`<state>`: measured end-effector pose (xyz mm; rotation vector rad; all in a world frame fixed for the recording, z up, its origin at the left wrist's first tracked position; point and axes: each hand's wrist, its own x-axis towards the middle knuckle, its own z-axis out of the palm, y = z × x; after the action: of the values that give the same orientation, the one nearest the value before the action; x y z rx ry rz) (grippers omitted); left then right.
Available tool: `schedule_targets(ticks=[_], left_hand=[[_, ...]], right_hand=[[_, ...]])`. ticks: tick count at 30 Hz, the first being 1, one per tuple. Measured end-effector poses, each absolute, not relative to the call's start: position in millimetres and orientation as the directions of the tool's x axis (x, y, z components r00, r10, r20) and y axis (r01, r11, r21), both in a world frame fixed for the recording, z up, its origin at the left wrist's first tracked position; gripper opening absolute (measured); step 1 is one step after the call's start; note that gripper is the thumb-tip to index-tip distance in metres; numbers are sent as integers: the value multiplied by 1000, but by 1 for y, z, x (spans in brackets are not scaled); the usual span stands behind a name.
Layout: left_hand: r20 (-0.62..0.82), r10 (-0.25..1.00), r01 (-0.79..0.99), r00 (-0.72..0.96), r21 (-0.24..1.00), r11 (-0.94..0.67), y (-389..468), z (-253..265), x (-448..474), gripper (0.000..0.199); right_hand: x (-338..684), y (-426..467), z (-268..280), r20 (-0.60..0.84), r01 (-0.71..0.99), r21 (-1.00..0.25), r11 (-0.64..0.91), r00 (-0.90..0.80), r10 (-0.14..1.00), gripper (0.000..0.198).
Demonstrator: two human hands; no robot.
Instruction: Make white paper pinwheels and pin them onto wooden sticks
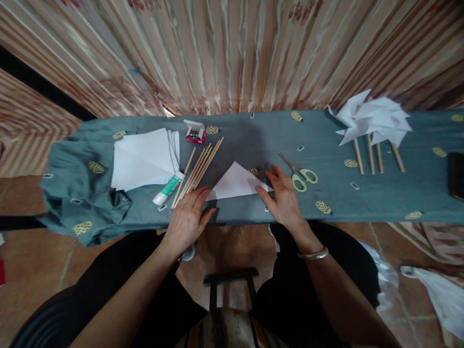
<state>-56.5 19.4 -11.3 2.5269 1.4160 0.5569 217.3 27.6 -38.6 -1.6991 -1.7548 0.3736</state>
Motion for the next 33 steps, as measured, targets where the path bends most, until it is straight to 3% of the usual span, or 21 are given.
schedule_targets(ticks=[4, 14, 17, 22, 26, 30, 33], left_hand=[[227, 858, 758, 462, 401, -514, 29, -17, -46, 54], [299, 866, 709, 400, 498, -499, 38, -22, -33, 61], [325, 865, 671, 381, 546, -501, 41, -16, -29, 59], [399, 841, 587, 365, 603, -540, 47, -5, -16, 43], [341, 879, 480, 333, 741, -470, 52, 5, -6, 21], [330, 887, 382, 323, 812, -442, 55, 14, -3, 19], [341, 893, 283, 295, 861, -422, 56, 18, -3, 18]], right_hand=[[204, 30, -43, 233, 817, -557, 148, -18, 972, 52], [199, 24, -36, 242, 624, -771, 125, 106, 964, 13], [199, 23, -29, 267, 602, -787, 135, 134, 954, 10], [196, 17, -16, 386, 663, -697, 273, 25, 922, 11], [195, 12, -16, 384, 692, -626, 359, -126, 914, 16], [205, 12, -19, 350, 741, -537, 404, -240, 905, 34], [217, 10, -18, 373, 761, -514, 396, -218, 902, 35]])
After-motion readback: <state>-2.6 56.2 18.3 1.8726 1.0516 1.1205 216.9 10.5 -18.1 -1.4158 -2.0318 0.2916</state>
